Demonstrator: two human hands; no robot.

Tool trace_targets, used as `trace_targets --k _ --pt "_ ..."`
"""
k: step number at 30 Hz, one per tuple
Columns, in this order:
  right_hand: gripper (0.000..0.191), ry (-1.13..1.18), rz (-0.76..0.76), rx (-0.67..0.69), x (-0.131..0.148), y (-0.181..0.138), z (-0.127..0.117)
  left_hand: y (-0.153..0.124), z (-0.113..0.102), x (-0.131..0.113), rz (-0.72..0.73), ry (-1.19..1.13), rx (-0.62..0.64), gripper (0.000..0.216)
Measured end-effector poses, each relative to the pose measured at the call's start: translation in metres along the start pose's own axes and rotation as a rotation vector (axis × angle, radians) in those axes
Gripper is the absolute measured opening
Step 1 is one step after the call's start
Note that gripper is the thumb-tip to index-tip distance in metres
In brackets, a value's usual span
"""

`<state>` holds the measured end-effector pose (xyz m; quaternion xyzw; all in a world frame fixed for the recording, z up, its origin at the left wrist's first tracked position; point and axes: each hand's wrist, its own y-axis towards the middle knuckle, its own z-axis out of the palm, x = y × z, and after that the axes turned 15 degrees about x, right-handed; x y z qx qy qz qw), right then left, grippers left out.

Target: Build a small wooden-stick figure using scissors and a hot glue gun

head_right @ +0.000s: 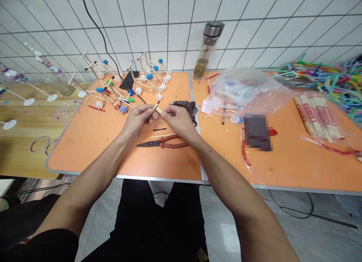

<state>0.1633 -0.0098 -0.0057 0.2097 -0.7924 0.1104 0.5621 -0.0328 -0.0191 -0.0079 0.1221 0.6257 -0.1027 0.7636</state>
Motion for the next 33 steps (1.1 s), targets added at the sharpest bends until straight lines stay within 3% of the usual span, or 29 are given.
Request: trace_targets --k 33 --pt "0.022 0.004 0.067 0.017 0.0035 -0.0010 0.0019 0.0009 -0.0017 0.0027 0.045 0.098 0.033 0.015"
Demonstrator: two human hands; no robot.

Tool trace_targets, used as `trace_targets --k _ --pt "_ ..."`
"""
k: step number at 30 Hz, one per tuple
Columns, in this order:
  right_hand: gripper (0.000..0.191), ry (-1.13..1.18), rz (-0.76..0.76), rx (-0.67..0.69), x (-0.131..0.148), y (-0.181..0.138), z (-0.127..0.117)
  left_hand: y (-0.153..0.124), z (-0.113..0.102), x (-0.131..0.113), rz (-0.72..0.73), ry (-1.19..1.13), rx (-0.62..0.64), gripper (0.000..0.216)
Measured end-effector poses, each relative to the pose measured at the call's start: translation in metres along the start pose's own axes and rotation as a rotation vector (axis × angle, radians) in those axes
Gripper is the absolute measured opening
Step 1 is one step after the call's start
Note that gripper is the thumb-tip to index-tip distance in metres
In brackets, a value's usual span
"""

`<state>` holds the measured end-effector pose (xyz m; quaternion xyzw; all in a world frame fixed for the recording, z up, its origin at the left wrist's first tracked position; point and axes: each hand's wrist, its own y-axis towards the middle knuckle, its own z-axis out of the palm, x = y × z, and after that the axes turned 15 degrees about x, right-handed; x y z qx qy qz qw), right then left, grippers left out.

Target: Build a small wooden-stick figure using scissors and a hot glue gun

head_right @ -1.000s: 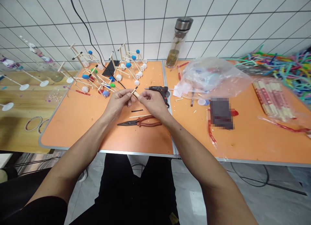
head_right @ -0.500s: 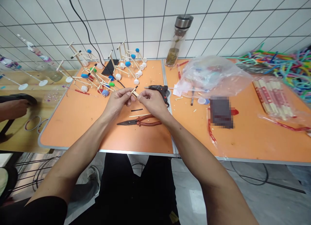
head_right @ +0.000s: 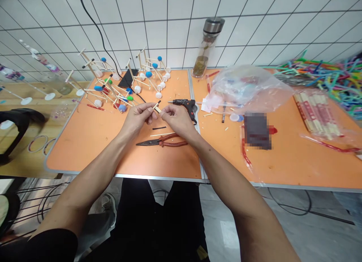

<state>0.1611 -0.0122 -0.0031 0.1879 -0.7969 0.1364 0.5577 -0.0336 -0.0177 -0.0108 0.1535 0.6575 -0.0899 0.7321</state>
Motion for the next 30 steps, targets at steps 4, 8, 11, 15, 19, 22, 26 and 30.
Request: trace_targets --k 4,8,11,15,19,22,26,30 --pt "0.023 -0.009 0.004 0.003 -0.0003 0.0003 0.0003 0.0004 0.0013 -0.0014 -0.009 0.012 0.000 0.012" --pt "0.024 -0.010 -0.002 0.002 0.0004 0.0004 0.0005 -0.0002 0.0016 -0.0018 -0.012 0.010 0.004 0.013" --pt "0.026 -0.004 0.006 0.007 0.0013 -0.0001 0.0003 -0.0005 0.0018 -0.0018 -0.006 -0.001 -0.013 0.015" --pt "0.028 -0.020 -0.006 0.011 0.0018 -0.0015 -0.0004 -0.0008 0.0029 -0.0028 -0.019 0.004 -0.010 0.012" --pt "0.029 -0.037 -0.034 0.006 0.0009 -0.0021 -0.0005 -0.0009 0.0030 -0.0037 -0.036 0.011 -0.013 0.012" --pt "0.030 -0.037 -0.027 0.008 0.0002 -0.0017 -0.0004 -0.0008 0.0027 -0.0038 -0.031 0.008 -0.015 0.013" --pt "0.032 -0.025 -0.008 0.014 -0.0001 -0.0015 -0.0003 -0.0005 0.0035 -0.0046 -0.024 0.004 -0.003 0.020" --pt "0.031 -0.028 -0.013 0.013 -0.0002 -0.0019 0.0000 -0.0006 0.0045 -0.0056 -0.029 0.007 -0.006 0.022"
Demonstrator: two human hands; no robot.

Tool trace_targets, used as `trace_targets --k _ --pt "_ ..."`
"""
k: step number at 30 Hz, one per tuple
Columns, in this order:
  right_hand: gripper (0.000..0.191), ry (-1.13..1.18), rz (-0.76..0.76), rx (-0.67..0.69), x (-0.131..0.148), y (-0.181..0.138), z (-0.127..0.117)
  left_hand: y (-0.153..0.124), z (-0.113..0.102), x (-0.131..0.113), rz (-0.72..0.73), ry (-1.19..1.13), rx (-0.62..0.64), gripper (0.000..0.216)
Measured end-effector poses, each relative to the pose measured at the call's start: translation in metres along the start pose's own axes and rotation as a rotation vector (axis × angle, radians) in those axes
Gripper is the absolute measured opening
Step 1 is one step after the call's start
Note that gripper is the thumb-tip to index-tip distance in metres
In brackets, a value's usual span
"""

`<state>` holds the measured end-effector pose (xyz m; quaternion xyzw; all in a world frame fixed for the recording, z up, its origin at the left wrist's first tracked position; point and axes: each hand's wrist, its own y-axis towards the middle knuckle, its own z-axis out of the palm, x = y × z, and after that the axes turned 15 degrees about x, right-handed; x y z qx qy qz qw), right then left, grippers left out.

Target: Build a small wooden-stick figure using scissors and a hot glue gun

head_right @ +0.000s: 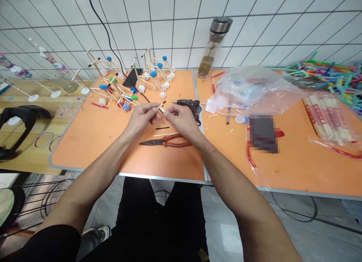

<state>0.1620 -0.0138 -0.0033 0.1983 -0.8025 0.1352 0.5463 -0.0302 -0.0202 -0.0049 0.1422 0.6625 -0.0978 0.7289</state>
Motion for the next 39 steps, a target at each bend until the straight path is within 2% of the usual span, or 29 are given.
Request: trace_targets --k 39 --pt "0.026 0.023 0.019 0.005 0.0004 0.0023 -0.0003 -0.0017 -0.0012 0.0009 0.011 0.002 0.023 0.012"
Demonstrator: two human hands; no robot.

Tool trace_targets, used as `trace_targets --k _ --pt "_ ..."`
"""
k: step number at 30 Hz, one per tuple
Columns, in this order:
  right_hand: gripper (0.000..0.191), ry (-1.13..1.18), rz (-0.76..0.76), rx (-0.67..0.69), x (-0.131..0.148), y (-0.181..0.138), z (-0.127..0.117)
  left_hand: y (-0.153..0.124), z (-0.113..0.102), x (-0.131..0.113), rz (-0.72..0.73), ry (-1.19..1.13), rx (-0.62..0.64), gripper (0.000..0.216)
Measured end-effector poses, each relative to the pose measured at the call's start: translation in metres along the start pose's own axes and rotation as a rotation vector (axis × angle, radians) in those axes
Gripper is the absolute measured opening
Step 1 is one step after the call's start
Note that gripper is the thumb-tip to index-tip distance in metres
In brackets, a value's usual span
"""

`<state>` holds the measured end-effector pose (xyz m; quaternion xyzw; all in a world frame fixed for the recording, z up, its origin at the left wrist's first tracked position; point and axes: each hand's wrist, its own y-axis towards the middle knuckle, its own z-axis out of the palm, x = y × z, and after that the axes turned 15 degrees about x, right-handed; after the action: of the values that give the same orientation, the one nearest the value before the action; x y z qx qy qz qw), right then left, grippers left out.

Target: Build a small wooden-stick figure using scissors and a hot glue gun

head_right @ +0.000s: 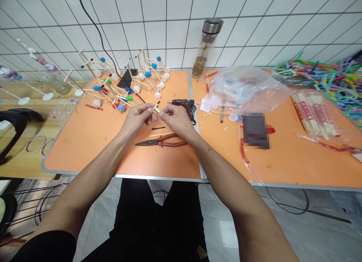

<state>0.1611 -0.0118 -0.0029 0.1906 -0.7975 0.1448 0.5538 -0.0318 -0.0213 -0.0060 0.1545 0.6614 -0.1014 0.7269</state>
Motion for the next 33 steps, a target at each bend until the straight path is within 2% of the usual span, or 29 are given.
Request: trace_targets --k 8,17,27,33 --pt "0.026 -0.015 -0.004 0.015 0.0003 -0.0009 -0.0002 -0.0004 -0.0025 -0.0023 -0.080 -0.055 0.025 0.017" --pt "0.023 -0.016 0.011 0.035 0.0050 -0.0026 0.0010 0.0006 -0.0062 -0.0064 -0.169 -0.121 0.032 0.013" --pt "0.024 -0.029 0.011 0.053 0.0061 -0.0033 0.0008 0.0017 -0.0057 -0.0071 -0.186 -0.131 0.040 0.010" --pt "0.024 -0.022 0.020 0.053 0.0090 -0.0054 0.0018 0.0008 -0.0048 -0.0096 -0.178 -0.145 0.051 0.015"
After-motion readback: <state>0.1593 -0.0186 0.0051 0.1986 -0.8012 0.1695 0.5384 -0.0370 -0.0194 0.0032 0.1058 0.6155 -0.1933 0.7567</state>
